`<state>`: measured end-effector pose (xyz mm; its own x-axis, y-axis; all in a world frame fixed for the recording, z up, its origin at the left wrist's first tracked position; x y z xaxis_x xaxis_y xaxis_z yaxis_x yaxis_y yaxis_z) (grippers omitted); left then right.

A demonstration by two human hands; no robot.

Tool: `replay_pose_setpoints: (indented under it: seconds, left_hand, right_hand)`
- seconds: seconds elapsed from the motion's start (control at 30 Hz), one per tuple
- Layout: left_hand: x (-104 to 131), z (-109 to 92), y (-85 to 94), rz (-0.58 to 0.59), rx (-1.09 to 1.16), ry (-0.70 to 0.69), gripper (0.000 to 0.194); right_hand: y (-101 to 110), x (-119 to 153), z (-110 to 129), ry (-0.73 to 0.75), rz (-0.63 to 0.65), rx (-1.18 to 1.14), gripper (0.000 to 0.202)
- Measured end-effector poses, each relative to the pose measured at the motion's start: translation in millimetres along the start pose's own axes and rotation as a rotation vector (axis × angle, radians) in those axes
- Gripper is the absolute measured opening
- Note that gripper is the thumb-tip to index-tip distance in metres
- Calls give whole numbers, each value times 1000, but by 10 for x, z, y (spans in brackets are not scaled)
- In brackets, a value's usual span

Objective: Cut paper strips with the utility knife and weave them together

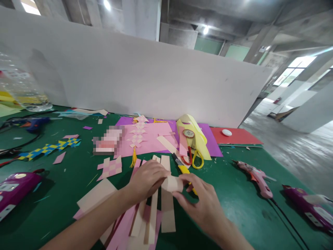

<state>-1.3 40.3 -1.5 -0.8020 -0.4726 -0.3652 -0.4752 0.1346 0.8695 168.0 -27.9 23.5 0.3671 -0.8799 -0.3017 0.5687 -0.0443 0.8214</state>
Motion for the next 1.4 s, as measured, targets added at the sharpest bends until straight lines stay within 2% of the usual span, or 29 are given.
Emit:
replay_pose_setpoints:
  seconds: [0.07,0.1,0.27,0.33,0.4,0.5,0.57,0.67,0.77,0.83,0.9,0.97,1.1,1.17,1.2,1.27,1.33,1.4]
  left_hand:
    - [10,40,21,-94,29,60,21]
    - [14,55,39,-137,55,102,21]
    - [31,122,130,-297,330,432,20]
    - [52,154,161,-387,401,566,20]
    - [72,187,181,-470,470,653,22]
    - [83,218,195,-555,597,677,22]
    - [86,224,209,-605,645,675,21]
    - [96,241,229,-667,707,682,21]
    - [109,286,229,-730,803,680,21]
    - [118,325,215,-776,865,684,22]
    - [120,354,192,-800,922,681,21]
    - [115,366,172,-806,962,673,21]
    - [106,364,159,-790,1000,661,21]
    - [108,365,161,-786,1014,663,21]
    - [110,367,163,-788,1018,664,22]
    - [113,369,167,-794,1017,670,22]
    - [111,367,167,-791,1016,672,23]
    - [106,363,166,-788,1017,670,22]
  right_hand:
    - [-59,68,1,-46,-12,11,32]
    - [-104,97,3,-35,23,20,37]
    - [-373,238,-31,145,396,89,77]
    - [-437,287,-68,151,473,116,73]
    - [-463,316,-74,158,477,137,60]
    - [-439,319,-18,175,378,107,39]
    - [-369,292,3,112,254,-1,28]
    - [-192,217,-87,-135,108,-273,18]
    - [17,94,-292,-366,108,-618,23]
    - [186,-22,-457,-440,17,-847,28]
    - [345,-173,-600,-418,-104,-1040,30]
    - [470,-340,-697,-373,-199,-1140,27]
    - [595,-661,-700,-140,-288,-1107,16]
    - [560,-777,-674,-16,-241,-1024,18]
    - [508,-821,-682,0,-176,-966,24]
    - [360,-881,-756,-22,-12,-908,33]
    - [201,-906,-879,-71,159,-958,37]
    - [105,-903,-1010,-132,211,-1030,39]
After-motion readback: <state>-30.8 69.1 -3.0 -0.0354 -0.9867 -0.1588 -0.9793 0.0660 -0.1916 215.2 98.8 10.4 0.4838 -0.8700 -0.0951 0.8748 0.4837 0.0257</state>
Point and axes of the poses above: each hand's wrist, its own x-axis away from the middle knuckle, its own y-axis out of the back of the hand, z = x × y, the point moved 3 cm from there along -x, towards the middle knuckle, and after that the axes turned 13 degrees about z, right-handed, at the moved point
